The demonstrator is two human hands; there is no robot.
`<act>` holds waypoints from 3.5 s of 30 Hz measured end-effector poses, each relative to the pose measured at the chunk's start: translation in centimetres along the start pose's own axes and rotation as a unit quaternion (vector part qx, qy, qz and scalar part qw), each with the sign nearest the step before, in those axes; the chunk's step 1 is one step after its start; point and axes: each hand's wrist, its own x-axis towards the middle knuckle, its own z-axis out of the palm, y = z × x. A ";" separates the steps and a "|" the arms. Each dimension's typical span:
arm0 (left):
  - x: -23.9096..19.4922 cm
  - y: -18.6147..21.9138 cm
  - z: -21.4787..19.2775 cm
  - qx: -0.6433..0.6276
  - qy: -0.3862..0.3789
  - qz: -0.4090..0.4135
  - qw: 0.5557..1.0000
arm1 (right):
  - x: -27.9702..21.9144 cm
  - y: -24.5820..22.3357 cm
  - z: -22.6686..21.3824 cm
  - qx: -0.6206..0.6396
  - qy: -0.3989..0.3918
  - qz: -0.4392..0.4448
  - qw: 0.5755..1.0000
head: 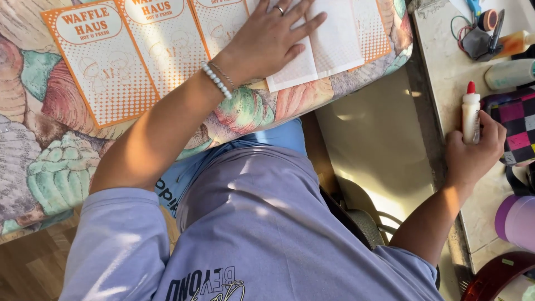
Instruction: Applying glue to paper bag templates and folding them to assemble finished bags.
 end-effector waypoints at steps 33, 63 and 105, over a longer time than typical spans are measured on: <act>-6.7 0.2 1.5 -0.083 0.049 0.010 0.995 | 7.1 -31.8 5.7 0.440 0.001 0.082 0.894; -2.0 -2.0 1.7 -0.164 -0.078 0.094 0.979 | 5.5 -29.2 7.6 0.473 0.042 0.159 0.866; -2.2 -1.4 1.7 -0.295 -0.147 0.013 0.944 | 6.6 -30.7 9.3 0.452 0.071 0.123 0.881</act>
